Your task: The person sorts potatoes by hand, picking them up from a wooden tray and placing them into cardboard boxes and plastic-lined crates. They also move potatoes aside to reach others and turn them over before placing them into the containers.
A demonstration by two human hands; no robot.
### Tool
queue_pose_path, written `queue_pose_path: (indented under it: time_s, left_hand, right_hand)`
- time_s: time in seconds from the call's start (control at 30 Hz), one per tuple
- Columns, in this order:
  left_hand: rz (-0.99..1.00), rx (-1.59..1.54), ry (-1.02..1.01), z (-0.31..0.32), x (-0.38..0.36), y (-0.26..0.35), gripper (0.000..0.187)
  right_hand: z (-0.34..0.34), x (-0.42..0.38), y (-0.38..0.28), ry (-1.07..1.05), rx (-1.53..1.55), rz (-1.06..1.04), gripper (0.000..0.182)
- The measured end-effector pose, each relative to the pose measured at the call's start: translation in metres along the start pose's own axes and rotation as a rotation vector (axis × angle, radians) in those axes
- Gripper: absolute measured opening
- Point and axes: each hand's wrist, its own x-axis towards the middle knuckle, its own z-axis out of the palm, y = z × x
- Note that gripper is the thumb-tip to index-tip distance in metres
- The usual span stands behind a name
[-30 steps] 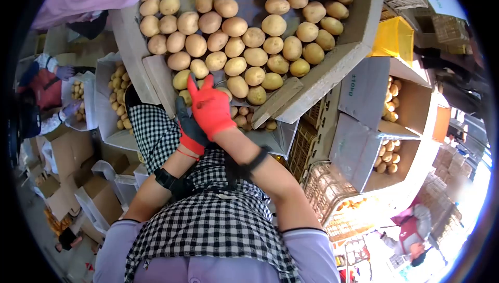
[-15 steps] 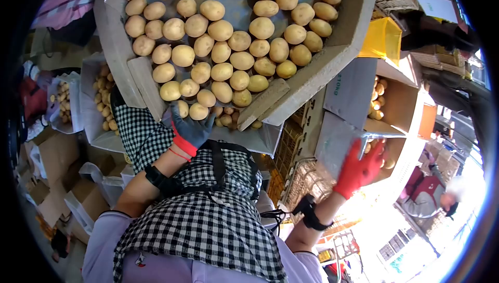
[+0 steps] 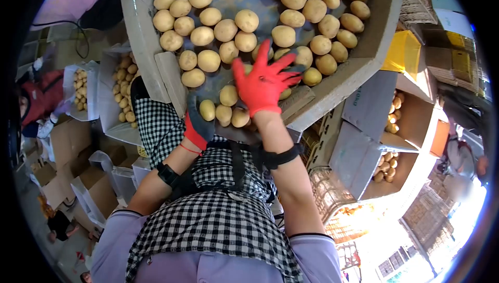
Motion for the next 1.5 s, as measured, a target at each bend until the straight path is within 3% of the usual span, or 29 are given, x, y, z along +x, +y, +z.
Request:
queue_pose_path:
  time_s: [0.07,0.13,0.2,0.23,0.27,0.33,0.37,0.43,0.5,0.53,0.6,0.67,0.73,0.77,0.8,0.83,0.87,0.93,0.97,1.03,1.13,1.2,1.23,1.27,1.33,1.37,1.43,1.5]
  left_hand:
    - [-0.337,-0.102,0.305,-0.014,0.009,-0.019,0.039]
    - [-0.335,-0.012,0.232,-0.026,0.012,-0.022,0.039]
    - [-0.294,-0.086,0.155,-0.014,0.011,-0.012,0.042]
    - [-0.37,-0.09,0.334,-0.018,0.007,-0.02,0.058]
    - [-0.379,-0.09,0.341,-0.011,0.006,-0.012,0.058]
    - [-0.579,-0.337,0.392,0.014,0.014,0.016,0.077]
    - [-0.587,-0.392,0.374,0.006,0.017,0.005,0.089]
    - [-0.63,-0.458,0.334,-0.002,0.02,0.001,0.09]
    - [-0.715,-0.529,0.282,-0.013,0.026,-0.007,0.089]
    - [-0.672,-0.698,0.209,0.0,0.021,0.007,0.076]
    - [-0.399,-0.497,0.284,0.004,0.024,-0.011,0.06]
    - [-0.409,-0.403,0.299,-0.016,0.02,-0.029,0.055]
    - [-0.429,-0.306,0.32,-0.031,0.006,-0.05,0.051]
    - [-0.311,-0.218,0.256,-0.036,0.002,-0.061,0.052]
    - [-0.187,-0.13,0.191,-0.038,0.002,-0.065,0.052]
    - [-0.371,-0.246,0.345,-0.004,0.003,-0.033,0.064]
    - [-0.369,-0.243,0.341,0.007,0.006,-0.013,0.064]
    - [-0.662,-0.486,0.352,0.014,0.015,0.013,0.079]
    - [-0.679,-0.451,0.324,0.007,0.017,0.008,0.09]
    - [-0.648,-0.442,0.354,0.009,0.016,0.007,0.085]
    - [-0.602,-0.46,0.437,-0.018,0.007,-0.026,0.071]
    - [-0.324,0.066,0.199,-0.085,0.0,-0.093,0.063]
    - [-0.331,0.034,0.327,-0.077,-0.003,-0.097,0.07]
    - [-0.336,0.035,0.329,-0.053,0.0,-0.072,0.07]
    - [-0.64,-0.607,0.195,0.007,0.009,0.004,0.077]
    - [-0.679,-0.602,0.071,0.007,0.007,0.008,0.085]
    - [-0.697,-0.68,-0.013,-0.001,0.011,-0.002,0.086]
    - [-0.707,-0.766,-0.033,0.001,0.014,-0.007,0.09]
  right_hand:
    - [0.009,-0.046,-0.031,-0.199,-0.306,-0.208,0.093]
    - [0.027,-0.047,-0.003,-0.216,-0.277,-0.29,0.092]
    - [0.035,0.0,0.018,0.208,-0.155,-0.165,0.094]
    - [0.026,0.033,0.012,0.157,-0.058,0.022,0.091]
    - [0.013,0.07,-0.004,0.111,0.037,0.21,0.089]
    - [0.015,0.103,-0.043,0.276,-0.029,0.009,0.086]
    - [0.011,0.1,-0.069,0.244,-0.034,-0.061,0.084]
    - [0.02,0.076,-0.09,0.2,-0.038,-0.132,0.082]
    - [0.045,0.023,-0.074,0.065,-0.132,-0.462,0.076]
    - [0.051,0.0,-0.063,0.005,-0.183,-0.628,0.073]
    - [0.042,-0.046,-0.026,-0.171,-0.063,-0.563,0.075]
    - [0.008,-0.052,-0.008,-0.128,-0.228,-0.466,0.077]
    - [-0.018,0.01,0.007,0.138,-0.354,-0.326,0.079]
    - [-0.025,0.057,0.021,0.345,-0.384,-0.302,0.081]
    - [-0.041,0.104,0.025,0.408,-0.337,-0.18,0.081]
    - [-0.059,0.155,0.028,0.278,-0.255,0.018,0.082]
    - [-0.071,0.19,0.026,0.143,-0.169,0.215,0.083]
    - [-0.059,0.194,-0.016,0.196,-0.086,0.153,0.088]
    - [-0.041,0.182,-0.04,0.258,-0.141,0.177,0.089]
    - [-0.01,0.14,-0.049,0.397,-0.212,-0.201,0.081]
    - [0.015,0.037,-0.052,0.17,-0.276,-0.483,0.069]
    - [0.019,0.0,-0.044,0.021,-0.056,-0.414,0.07]
    - [0.014,0.008,-0.048,0.144,-0.063,-0.435,0.069]
    - [0.006,0.017,-0.055,0.264,-0.072,-0.448,0.068]
    - [-0.002,0.073,-0.079,0.162,-0.031,-0.499,0.064]
    - [-0.003,0.096,-0.084,0.072,0.013,-0.557,0.059]
    - [0.018,0.102,-0.109,-0.093,-0.224,-0.501,0.042]
    - [0.074,0.074,-0.103,0.177,-0.408,-0.636,0.033]
